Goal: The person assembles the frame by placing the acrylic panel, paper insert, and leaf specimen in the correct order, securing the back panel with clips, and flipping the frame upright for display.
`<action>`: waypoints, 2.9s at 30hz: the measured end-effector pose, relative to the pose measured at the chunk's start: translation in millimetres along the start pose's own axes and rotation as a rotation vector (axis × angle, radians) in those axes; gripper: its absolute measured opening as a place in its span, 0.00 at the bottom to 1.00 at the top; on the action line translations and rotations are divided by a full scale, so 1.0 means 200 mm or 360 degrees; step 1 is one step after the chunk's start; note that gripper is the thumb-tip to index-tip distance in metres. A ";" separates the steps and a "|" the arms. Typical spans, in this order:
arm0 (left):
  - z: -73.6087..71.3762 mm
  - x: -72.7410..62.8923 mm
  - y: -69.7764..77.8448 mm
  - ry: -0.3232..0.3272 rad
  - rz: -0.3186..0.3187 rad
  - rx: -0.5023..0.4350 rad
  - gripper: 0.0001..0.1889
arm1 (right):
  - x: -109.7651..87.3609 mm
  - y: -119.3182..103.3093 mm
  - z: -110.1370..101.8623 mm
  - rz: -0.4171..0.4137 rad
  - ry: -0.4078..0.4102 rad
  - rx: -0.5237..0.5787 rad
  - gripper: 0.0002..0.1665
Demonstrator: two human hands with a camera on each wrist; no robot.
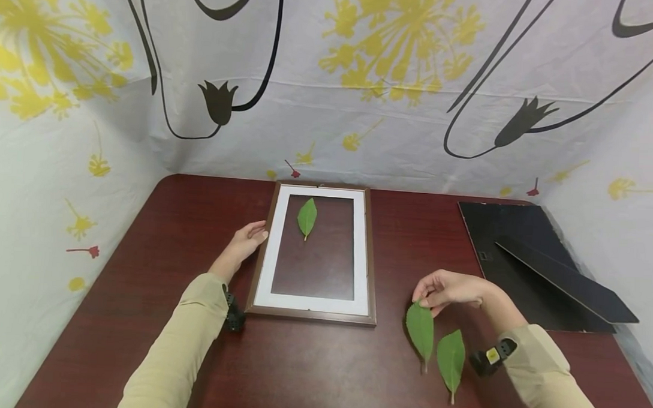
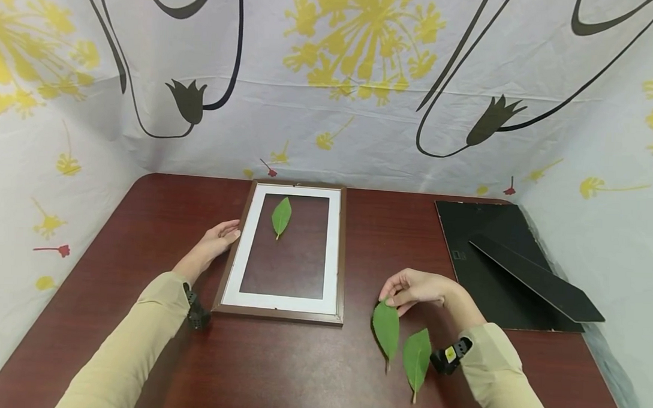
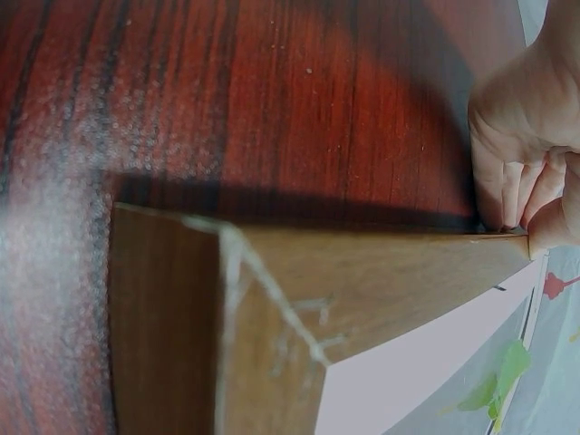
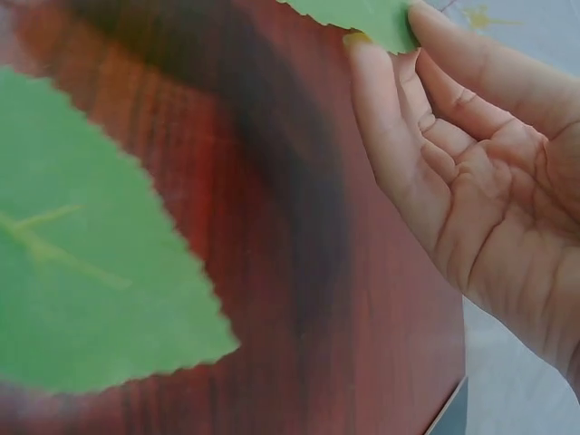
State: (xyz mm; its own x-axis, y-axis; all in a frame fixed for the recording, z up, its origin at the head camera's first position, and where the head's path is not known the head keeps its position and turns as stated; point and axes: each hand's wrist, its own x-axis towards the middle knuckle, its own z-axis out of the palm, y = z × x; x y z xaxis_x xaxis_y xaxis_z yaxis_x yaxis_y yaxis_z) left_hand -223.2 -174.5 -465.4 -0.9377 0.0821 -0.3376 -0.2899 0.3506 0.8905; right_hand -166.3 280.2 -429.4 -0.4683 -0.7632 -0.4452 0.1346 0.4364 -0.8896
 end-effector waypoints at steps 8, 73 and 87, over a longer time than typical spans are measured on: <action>0.00 0.00 0.00 0.0007 -0.0005 -0.0012 0.26 | 0.08 -0.09 -0.06 0.0050 0.0104 -0.0022 0.18; 0.04 -0.02 0.00 0.0128 -0.0014 -0.0057 0.24 | 0.92 -0.55 -0.33 0.0253 0.0659 0.0328 0.27; 0.03 -0.01 0.00 0.0110 0.0015 -0.0089 0.24 | 0.82 -0.52 -0.34 0.0221 0.0901 0.0606 0.30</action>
State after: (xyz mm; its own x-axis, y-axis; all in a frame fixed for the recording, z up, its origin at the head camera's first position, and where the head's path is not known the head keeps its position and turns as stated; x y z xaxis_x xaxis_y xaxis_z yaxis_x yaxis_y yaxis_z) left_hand -219.7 -169.4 -466.5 -0.9508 0.0197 -0.3091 -0.2896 0.2974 0.9098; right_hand -317.1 142.6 -403.3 -0.7939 -0.3016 -0.5279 0.4745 0.2354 -0.8482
